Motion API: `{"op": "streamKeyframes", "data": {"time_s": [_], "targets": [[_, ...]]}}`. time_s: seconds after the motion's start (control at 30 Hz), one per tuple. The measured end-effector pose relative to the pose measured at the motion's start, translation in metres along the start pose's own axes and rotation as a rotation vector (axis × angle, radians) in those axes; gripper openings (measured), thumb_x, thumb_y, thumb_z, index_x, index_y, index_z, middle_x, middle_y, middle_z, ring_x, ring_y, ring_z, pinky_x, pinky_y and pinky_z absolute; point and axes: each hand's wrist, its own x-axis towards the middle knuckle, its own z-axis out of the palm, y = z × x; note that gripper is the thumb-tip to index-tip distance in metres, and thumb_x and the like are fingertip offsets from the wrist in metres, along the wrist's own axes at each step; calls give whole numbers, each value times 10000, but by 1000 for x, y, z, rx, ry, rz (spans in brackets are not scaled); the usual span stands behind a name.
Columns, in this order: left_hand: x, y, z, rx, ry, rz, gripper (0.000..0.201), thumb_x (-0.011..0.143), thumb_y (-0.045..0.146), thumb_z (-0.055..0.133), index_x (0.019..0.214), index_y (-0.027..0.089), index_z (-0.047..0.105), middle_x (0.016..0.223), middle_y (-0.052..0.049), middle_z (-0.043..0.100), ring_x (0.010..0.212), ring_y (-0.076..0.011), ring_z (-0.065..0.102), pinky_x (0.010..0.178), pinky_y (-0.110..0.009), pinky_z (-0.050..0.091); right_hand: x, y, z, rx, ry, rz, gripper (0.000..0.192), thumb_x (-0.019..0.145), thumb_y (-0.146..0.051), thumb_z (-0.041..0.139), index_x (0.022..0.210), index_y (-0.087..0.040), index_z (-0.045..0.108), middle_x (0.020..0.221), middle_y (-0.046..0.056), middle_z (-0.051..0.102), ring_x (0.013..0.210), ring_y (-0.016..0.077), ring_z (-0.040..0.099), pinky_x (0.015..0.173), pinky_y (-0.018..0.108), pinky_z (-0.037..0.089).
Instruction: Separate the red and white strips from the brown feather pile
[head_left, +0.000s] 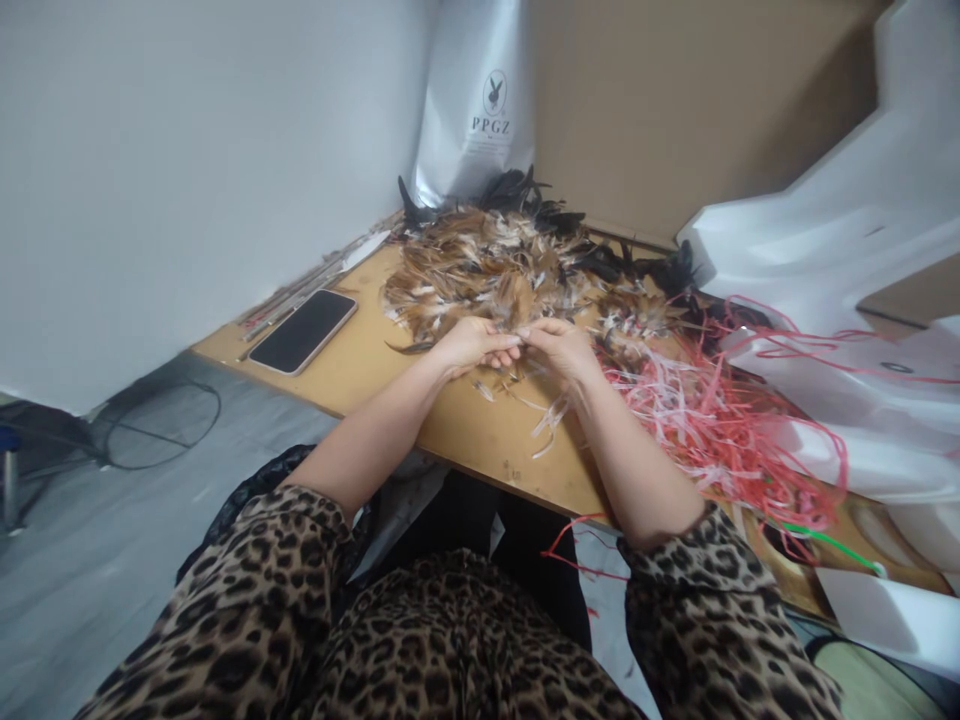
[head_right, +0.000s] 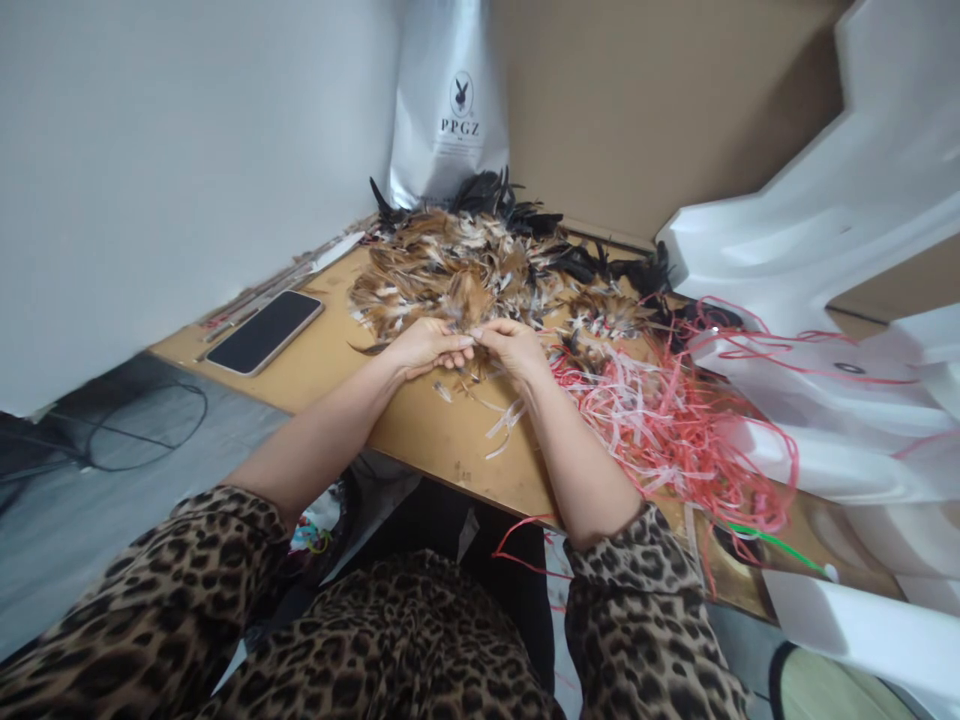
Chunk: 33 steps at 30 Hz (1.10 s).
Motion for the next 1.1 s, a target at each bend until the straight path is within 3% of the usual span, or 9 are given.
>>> {"op": "streamKeyframes", "data": {"time_s": [0.23,0.43,0.63,0.9,1.1], "targets": [[4,-5,0,176,27,80,192,703,236,673,729,47,644,735,-125,686,554,-118,637,467,-179,469,-8,-11,3,-182,-53,-106,251,553,-384,748,592,-165,632,554,-29,590,520,86,486,544,232,372],[2,-5,7,295,35,118,166,757,170,597,644,50,618,537,-73,630,442,-94,581,456,-184,458,-12,-11,11,-355,69,-228,287,570,-408,725,547,-163,578,500,-19,561,461,90,445,454,228,325],[1,-4,6,303,1,194,126,754,162,596,685,61,627,556,-50,627,469,-69,573,494,-167,460,-7,-8,7,-352,121,-226,298,577,-413,713,535,-163,556,502,-31,540,471,84,435,453,220,327],[0,-2,3,242,-21,148,126,756,171,596,729,60,649,664,-91,670,555,-95,618,539,-189,484,-8,-11,7,-311,84,-198,268,579,-400,718,574,-159,601,536,-26,567,506,92,464,495,226,360],[-1,-1,4,306,25,161,143,757,147,583,648,72,638,529,-43,615,455,-61,550,502,-173,448,-7,-8,9,-285,63,-211,250,584,-382,716,573,-164,595,556,-22,581,523,100,480,511,234,371]]}}
